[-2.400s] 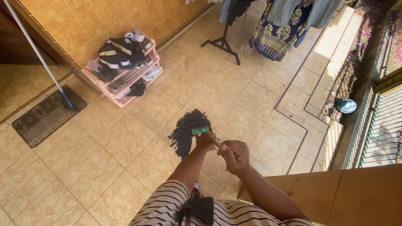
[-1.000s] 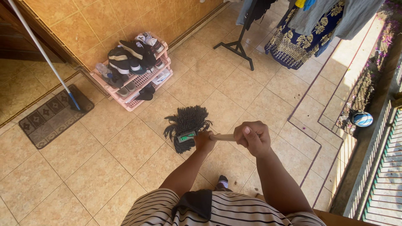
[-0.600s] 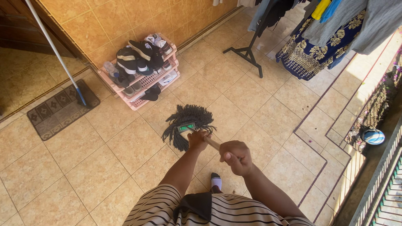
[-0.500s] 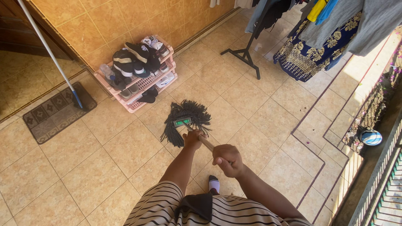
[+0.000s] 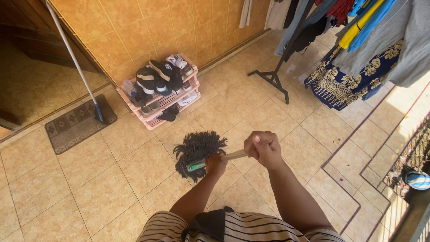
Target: The person mops a tiled floor using a string mop. They move the mop back and forth across the surface, covering areas near a shoe rack, a door, and a doormat.
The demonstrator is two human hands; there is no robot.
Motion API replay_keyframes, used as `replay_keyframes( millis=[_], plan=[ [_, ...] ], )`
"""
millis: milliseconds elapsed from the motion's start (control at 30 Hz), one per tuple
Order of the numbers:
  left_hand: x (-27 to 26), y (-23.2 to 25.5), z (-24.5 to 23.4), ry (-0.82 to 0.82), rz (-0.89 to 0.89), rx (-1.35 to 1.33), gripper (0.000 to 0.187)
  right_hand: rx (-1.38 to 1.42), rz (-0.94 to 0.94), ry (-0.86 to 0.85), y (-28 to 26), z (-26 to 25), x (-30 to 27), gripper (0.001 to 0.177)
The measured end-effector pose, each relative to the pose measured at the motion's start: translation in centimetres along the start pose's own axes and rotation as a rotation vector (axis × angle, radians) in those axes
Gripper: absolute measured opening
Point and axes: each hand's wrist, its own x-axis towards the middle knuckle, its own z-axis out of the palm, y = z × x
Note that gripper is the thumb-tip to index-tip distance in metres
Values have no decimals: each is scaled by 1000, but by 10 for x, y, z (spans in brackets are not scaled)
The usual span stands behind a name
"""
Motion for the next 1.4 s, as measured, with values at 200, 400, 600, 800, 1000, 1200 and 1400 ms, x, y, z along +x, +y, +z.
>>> replay_keyframes(
  millis=[200, 400, 600, 800, 1000, 1200, 1400],
  plan=[
    [14, -32, -16, 94, -19, 119, 29, -41, -58, -185, 35, 35, 4, 51],
    [47, -64, -48, 3, -228, 35, 29, -162, -197, -456, 75, 61, 6, 36],
    [74, -66, -34, 78, -270, -121, 30, -206, -164, -505, 85, 41, 20, 33],
    [37, -45, -21, 148, -229, -102, 28, -6, -118, -460, 52, 10, 34, 42],
    [9, -53, -30, 105, -270, 8, 29, 186, -65, -283, 54, 11, 48, 53],
    [31, -88, -62, 108, -225, 100, 30, 79, -96, -327, 95, 56, 57, 53],
    [51, -153, -117, -54, -333, 19, 33, -72, -182, -536, 121, 127, 46, 40]
  ],
)
